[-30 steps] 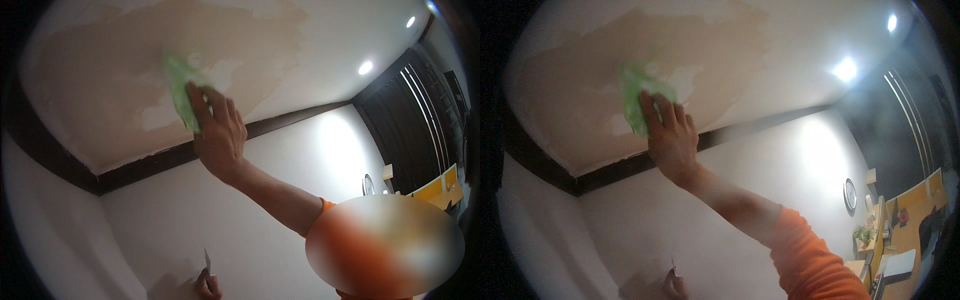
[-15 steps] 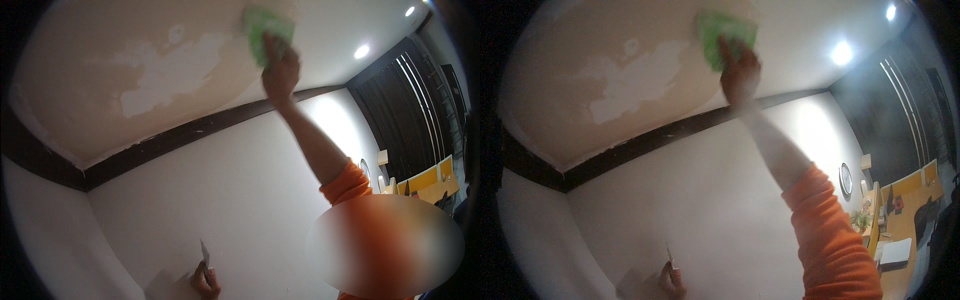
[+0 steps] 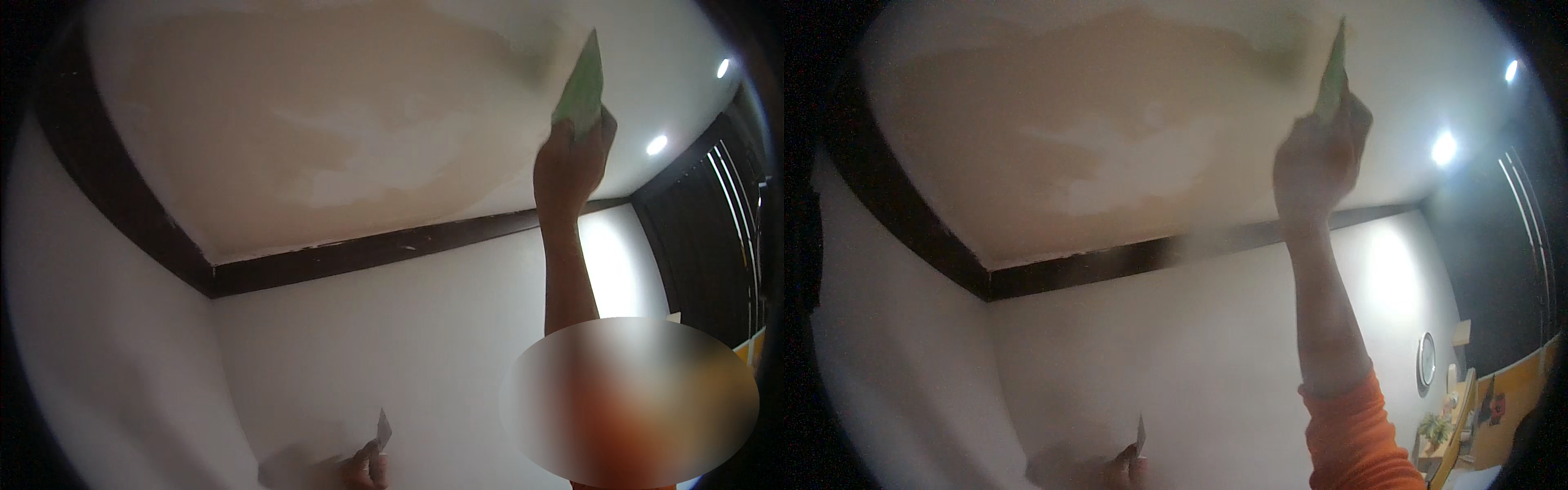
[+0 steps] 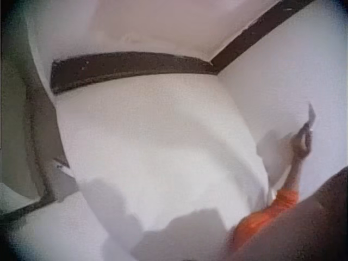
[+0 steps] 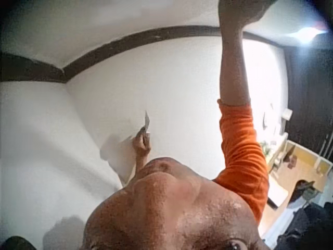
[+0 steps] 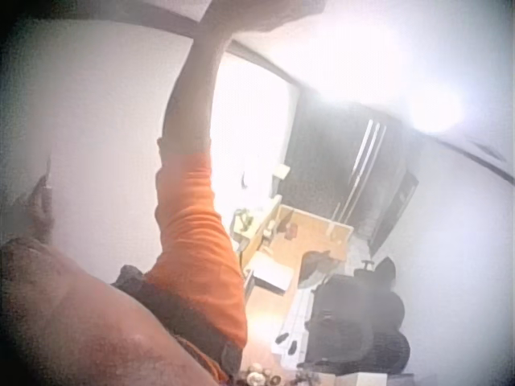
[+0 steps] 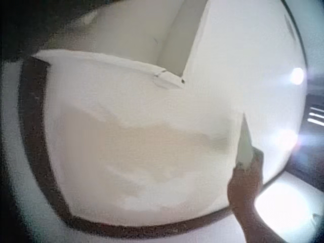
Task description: The person applies plaster to the ceiling using a green trowel and a metal scraper. They repeatedly scoop plaster from the trowel and spread it along the ceiling edge near a dark wooden beam, smoothing the surface in continuous strokes.
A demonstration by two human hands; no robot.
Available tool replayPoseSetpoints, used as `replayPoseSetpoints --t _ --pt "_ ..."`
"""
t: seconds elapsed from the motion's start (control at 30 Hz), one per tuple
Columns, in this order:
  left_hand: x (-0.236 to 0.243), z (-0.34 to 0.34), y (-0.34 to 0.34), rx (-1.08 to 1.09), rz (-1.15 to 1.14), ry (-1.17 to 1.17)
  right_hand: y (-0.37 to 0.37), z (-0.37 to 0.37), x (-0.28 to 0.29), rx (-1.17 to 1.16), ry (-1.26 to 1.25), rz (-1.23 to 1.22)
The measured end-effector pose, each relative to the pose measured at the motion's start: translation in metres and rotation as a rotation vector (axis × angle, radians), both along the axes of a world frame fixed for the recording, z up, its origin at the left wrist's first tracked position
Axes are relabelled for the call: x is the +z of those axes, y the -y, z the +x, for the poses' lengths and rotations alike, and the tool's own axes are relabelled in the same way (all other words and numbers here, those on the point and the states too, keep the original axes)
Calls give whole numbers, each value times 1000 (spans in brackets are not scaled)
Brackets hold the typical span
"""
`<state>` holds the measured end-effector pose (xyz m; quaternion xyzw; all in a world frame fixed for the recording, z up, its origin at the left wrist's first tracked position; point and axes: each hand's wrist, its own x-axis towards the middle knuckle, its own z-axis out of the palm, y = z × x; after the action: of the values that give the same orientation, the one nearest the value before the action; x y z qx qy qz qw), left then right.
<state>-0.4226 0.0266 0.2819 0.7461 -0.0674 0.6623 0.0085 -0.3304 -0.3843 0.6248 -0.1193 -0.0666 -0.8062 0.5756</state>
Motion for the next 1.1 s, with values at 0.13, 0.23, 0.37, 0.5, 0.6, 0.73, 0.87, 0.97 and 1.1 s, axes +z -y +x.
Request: replayPoseSetpoints --t 0.13,0.23,0.37,0.5,0.6,0.73,0.87,0.97,1.1 --pt "0 5 -3 45 69 49 -50 -90 26 73 -85 -113" --pt "3 -7 7 32 -15 -11 -130 -155 34 -94 5 -86" --pt "5 -1 4 -14 8 -15 -194 -202 11 -132 207 -436" --pt "4 2 -2 -37 65 115 -214 -185 -32 -249 345 -662" --pt "4 -5 -5 52 26 61 -179 -147 -34 -368 287 -387" --pt "5 -2 -3 45 15 46 -113 -147 28 -340 319 -79" --pt "11 6 2 -2 40 24 -190 -119 46 -511 144 -244" --pt "6 2 -10 -23 4 49 -210 -107 -9 -447 207 -606" --pt "9 -12 -8 75 23 115 -111 -82 -10 139 98 -206"
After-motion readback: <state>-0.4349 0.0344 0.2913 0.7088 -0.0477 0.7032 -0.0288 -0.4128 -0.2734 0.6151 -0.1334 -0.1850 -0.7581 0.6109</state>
